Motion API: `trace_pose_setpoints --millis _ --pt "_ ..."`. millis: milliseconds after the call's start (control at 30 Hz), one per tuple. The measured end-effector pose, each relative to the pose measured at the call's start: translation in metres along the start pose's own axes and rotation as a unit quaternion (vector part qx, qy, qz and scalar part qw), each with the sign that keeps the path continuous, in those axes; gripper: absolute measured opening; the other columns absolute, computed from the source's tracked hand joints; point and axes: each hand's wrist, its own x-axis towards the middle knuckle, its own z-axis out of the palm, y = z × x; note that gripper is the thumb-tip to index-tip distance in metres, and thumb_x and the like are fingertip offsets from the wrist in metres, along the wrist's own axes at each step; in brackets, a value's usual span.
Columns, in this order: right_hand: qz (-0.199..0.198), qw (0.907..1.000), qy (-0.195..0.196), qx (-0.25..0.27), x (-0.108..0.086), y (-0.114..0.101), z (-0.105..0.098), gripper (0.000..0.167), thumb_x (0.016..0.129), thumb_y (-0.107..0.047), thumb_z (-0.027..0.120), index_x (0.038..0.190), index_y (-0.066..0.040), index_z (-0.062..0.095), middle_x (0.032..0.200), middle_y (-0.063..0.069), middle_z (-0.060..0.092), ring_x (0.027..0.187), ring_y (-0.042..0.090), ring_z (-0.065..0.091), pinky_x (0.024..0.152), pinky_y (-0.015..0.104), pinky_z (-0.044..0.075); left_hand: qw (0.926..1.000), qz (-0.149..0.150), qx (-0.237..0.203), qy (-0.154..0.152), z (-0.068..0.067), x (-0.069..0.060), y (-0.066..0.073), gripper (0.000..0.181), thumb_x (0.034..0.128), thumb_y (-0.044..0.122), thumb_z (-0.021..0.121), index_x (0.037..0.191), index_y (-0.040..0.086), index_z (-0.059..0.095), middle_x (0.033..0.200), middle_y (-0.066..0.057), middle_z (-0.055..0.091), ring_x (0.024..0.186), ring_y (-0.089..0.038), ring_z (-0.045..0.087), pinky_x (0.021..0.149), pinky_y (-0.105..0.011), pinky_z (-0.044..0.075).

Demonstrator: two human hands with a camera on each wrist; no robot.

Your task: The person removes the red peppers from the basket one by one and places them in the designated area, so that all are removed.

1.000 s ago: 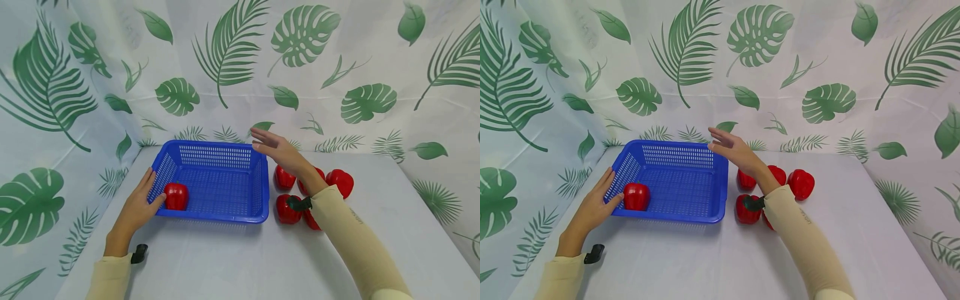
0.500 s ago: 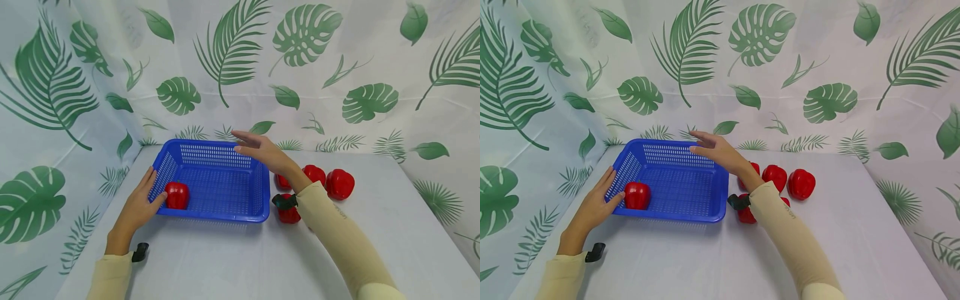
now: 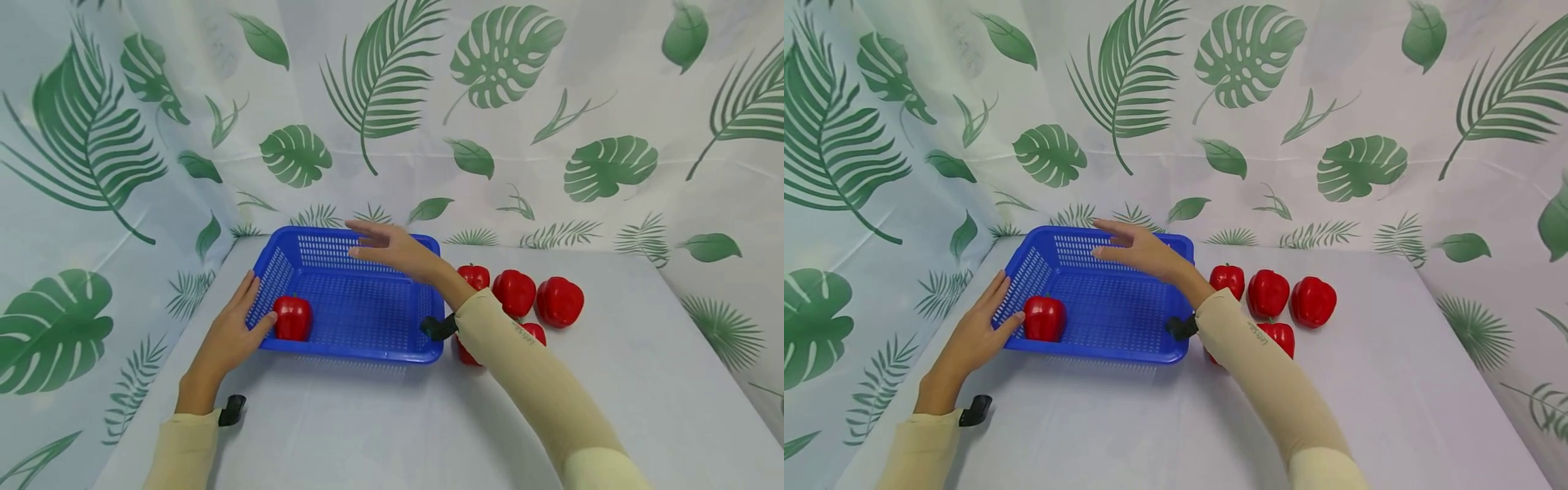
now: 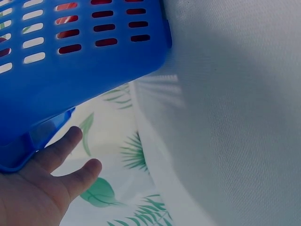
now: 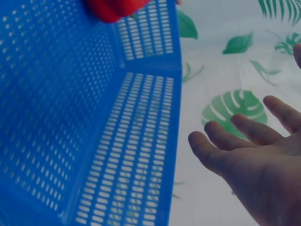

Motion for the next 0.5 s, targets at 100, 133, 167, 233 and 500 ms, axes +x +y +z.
trace_pose_setpoints --millis 100,133,167,233,500 --pt "0.0 0.9999 -0.015 0.008 0.009 0.002 0.008 0.067 0.105 -0.032 0.068 0.166 -0.016 0.044 0.169 0.006 0.041 0.154 0.032 0.041 0.118 0.053 0.043 1.0 -0.002 0.0 -0.001 0.0 0.0 0.0 0.084 0.1066 0.036 0.061 0.168 -0.005 0.02 0.178 -0.021 0.01 0.158 -0.053 0.018 0.117 -0.074 0.027" --pt "0.002 0.9998 -0.02 0.008 0.012 0.003 0.01 0.068 0.105 -0.032 0.068 0.166 -0.015 0.043 0.169 0.006 0.041 0.154 0.031 0.042 0.118 0.052 0.044 1.0 -0.002 0.001 -0.001 0.0 0.0 0.0 0.084 0.1066 0.036 0.061 0.168 -0.004 0.02 0.178 -0.021 0.009 0.158 -0.053 0.018 0.117 -0.074 0.027" --pt "0.005 0.9997 -0.024 0.008 0.014 0.004 0.013 0.068 0.105 -0.032 0.068 0.166 -0.015 0.044 0.169 0.006 0.041 0.153 0.03 0.042 0.118 0.051 0.044 1.0 -0.002 0.0 -0.002 0.0 0.0 -0.001 0.084 0.1066 0.036 0.061 0.168 -0.004 0.02 0.178 -0.02 0.009 0.158 -0.053 0.018 0.117 -0.074 0.027" --pt "0.014 0.9994 -0.031 0.007 0.019 0.005 0.018 0.069 0.104 -0.034 0.069 0.166 -0.015 0.043 0.169 0.005 0.043 0.153 0.031 0.042 0.118 0.051 0.044 1.0 -0.002 0.002 -0.003 0.0 0.0 -0.001 0.084 0.1066 0.036 0.061 0.168 -0.004 0.019 0.178 -0.02 0.009 0.158 -0.052 0.018 0.117 -0.074 0.028" --pt "0.036 0.9967 -0.068 -0.024 0.036 0.011 0.039 0.07 0.103 -0.042 0.069 0.165 -0.021 0.045 0.166 -0.002 0.047 0.153 0.025 0.043 0.118 0.05 0.044 0.9999 -0.012 0.005 -0.005 0.0 0.001 0.001 0.085 0.106 0.038 0.061 0.169 -0.002 0.019 0.178 -0.019 0.009 0.158 -0.053 0.019 0.116 -0.075 0.028"
